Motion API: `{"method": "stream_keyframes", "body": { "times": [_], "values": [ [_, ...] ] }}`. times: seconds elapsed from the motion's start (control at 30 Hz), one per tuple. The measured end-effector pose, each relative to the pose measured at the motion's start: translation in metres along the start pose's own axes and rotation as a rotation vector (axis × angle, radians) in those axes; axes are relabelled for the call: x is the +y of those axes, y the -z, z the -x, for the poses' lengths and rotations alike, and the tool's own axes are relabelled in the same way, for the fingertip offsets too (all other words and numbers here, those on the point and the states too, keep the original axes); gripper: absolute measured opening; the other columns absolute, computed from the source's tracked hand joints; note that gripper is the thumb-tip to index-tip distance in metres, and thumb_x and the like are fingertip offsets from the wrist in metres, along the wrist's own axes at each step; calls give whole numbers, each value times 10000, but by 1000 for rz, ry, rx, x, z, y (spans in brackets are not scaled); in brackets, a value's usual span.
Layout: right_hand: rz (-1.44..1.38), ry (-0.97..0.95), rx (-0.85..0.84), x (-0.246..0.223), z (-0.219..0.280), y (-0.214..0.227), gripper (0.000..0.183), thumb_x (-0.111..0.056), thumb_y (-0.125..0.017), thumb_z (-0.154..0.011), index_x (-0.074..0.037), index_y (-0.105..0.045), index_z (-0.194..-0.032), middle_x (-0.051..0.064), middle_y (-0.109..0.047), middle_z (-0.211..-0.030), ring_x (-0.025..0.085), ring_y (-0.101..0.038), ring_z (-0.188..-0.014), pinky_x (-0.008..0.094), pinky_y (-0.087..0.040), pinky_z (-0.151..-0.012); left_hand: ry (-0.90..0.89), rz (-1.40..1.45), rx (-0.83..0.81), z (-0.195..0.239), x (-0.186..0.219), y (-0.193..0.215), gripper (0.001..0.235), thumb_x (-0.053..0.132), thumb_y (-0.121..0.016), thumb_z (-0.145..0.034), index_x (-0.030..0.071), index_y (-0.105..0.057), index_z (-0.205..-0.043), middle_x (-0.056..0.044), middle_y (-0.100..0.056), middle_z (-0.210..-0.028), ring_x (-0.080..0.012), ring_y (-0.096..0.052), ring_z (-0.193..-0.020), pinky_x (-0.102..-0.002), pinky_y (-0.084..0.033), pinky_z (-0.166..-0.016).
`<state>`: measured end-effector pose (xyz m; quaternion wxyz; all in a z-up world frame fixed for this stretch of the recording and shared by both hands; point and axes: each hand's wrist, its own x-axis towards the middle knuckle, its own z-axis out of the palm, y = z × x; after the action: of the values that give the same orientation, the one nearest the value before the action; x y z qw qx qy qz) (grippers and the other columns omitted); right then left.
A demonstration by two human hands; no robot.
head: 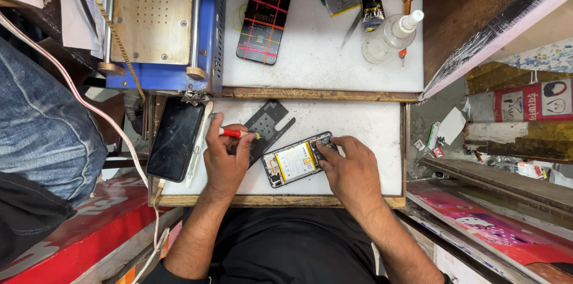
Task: The person uses a red-handled screwdriver to remove screws from a disassembled smartphone on a workbench. They then use their fingers to lift and reposition internal components, including the battery and circuit board, while other phone parts and tools remain on the table.
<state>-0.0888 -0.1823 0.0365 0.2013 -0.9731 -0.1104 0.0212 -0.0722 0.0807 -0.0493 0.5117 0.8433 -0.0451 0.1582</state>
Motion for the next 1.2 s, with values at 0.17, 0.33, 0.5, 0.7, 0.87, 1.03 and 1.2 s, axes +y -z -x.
{"method": "stream_keyframes", "body": {
  "times": [0.17,0.33,0.5,0.7,0.87,1.03,1.2],
  "values": [
    [23,-4,-25,-1,0,0,414,-198,-785,-825,-158,-744,-1235,90,-646,-1189,292,-603,-1121,453,-476,-963,127,143,11,-3,3,3,778,65,-699,-1008,48,-156,-1566,-143,-754,-1065,-141,-746,-837,-242,-622,-710],
    [13,-13,-35,-1,0,0,414,-195,-788,-823,-161,-745,-1233,87,-647,-1186,287,-604,-1121,452,-472,-959,190,266,9,-3,13,0,783,50,-718,-999,53,-175,-1563,-130,-742,-1017,-130,-722,-846,-237,-596,-717],
    [-7,-5,-5,-1,1,0,412,-182,-792,-816,-161,-749,-1225,84,-651,-1181,291,-605,-1120,453,-470,-949,328,276,-31,-8,34,-25,790,32,-767,-947,65,-242,-1537,-128,-716,-1005,-159,-740,-889,-270,-652,-763],
    [-18,4,15,-1,1,1,415,-178,-804,-790,-161,-757,-1203,80,-654,-1175,295,-609,-1119,459,-471,-944,389,310,-142,-18,56,-63,758,93,-743,-952,75,-246,-1524,-99,-694,-931,-158,-756,-803,-277,-647,-669],
    [-33,1,24,0,1,0,415,-178,-799,-799,-159,-756,-1211,86,-653,-1184,303,-604,-1118,462,-469,-946,364,228,-141,-21,56,-74,752,145,-748,-965,70,-242,-1516,-83,-708,-898,-148,-774,-797,-280,-649,-664],
    [-31,-1,20,2,2,0,412,-192,-791,-814,-159,-752,-1222,89,-649,-1196,300,-593,-1137,465,-454,-967,337,176,-151,-19,52,-75,760,148,-752,-966,63,-236,-1517,-96,-695,-910,-158,-774,-792,-285,-649,-648],
    [-21,-5,0,3,1,1,400,-215,-786,-828,-169,-753,-1224,89,-645,-1191,292,-589,-1132,463,-446,-971,321,150,-224,-13,54,-75,767,163,-772,-939,83,-262,-1507,-92,-697,-886,-155,-775,-763,-293,-648,-614]
  ]
}}
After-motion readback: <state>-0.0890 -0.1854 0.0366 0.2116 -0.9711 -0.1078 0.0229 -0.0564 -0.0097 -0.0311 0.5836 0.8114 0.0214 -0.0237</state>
